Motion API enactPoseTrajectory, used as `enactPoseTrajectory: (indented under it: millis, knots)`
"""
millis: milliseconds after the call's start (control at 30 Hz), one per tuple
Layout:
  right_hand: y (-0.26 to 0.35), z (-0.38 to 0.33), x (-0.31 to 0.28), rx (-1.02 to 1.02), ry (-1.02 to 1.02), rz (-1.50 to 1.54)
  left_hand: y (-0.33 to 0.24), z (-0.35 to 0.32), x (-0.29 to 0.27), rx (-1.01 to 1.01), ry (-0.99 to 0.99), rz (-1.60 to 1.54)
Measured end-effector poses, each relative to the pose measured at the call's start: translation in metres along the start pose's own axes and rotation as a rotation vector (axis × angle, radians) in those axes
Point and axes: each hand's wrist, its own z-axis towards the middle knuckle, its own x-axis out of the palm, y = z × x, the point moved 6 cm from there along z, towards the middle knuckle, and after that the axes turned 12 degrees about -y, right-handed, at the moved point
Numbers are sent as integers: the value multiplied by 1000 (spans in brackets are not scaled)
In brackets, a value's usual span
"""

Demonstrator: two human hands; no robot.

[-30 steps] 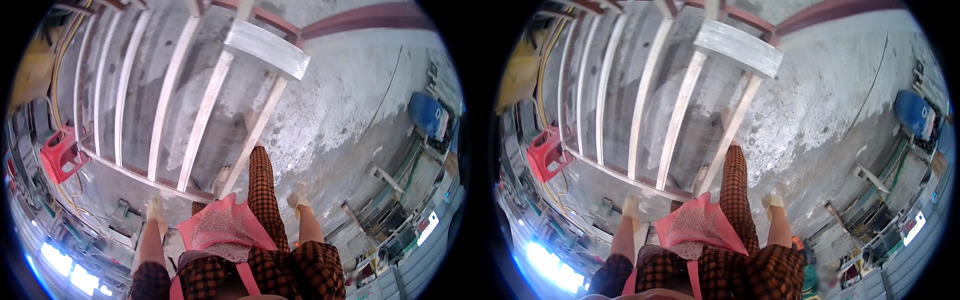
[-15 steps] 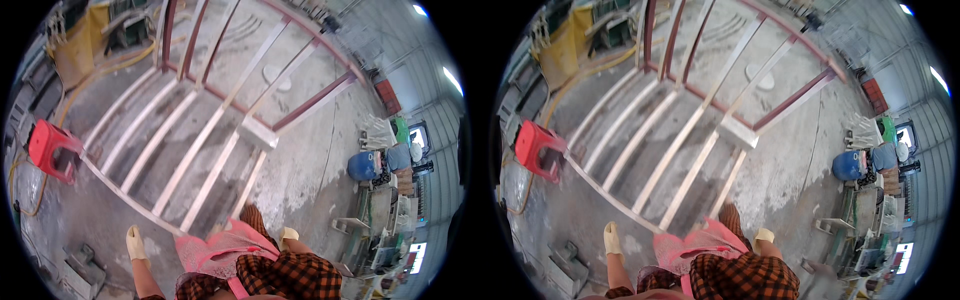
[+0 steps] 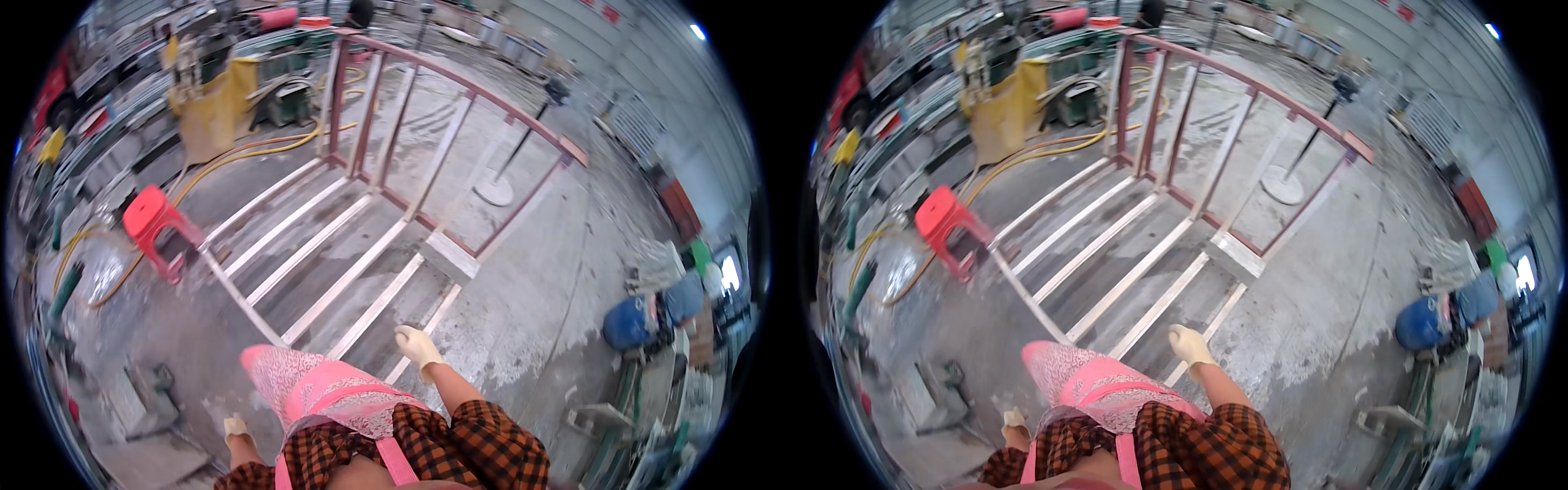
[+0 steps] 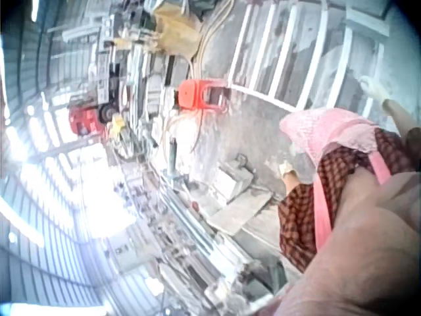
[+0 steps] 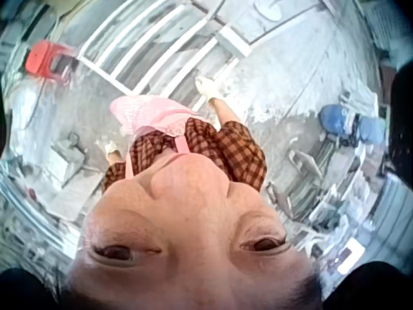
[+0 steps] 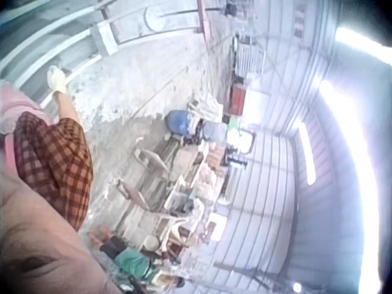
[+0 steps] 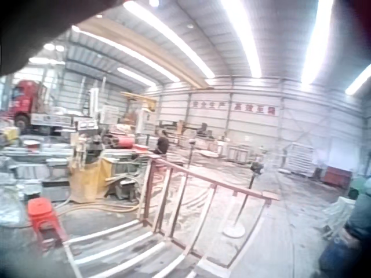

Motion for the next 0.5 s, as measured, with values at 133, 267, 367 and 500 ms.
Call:
enactPoseTrajectory:
  millis: [133,267,367,500]
  knots:
    - [-133,-61,-9,256,67,-95,3,-72,-6,92,-23,106]
    - [-368,-170,-14,623,201,-325,-116,-191,-12,-341,115,-1225]
    - [-405,-219,-38,694,384,-404,-78,-219,-31,-114,-258,-607]
    - [-408,-222,-52,647,403,-421,-63,-247,-44,-33,-417,-154]
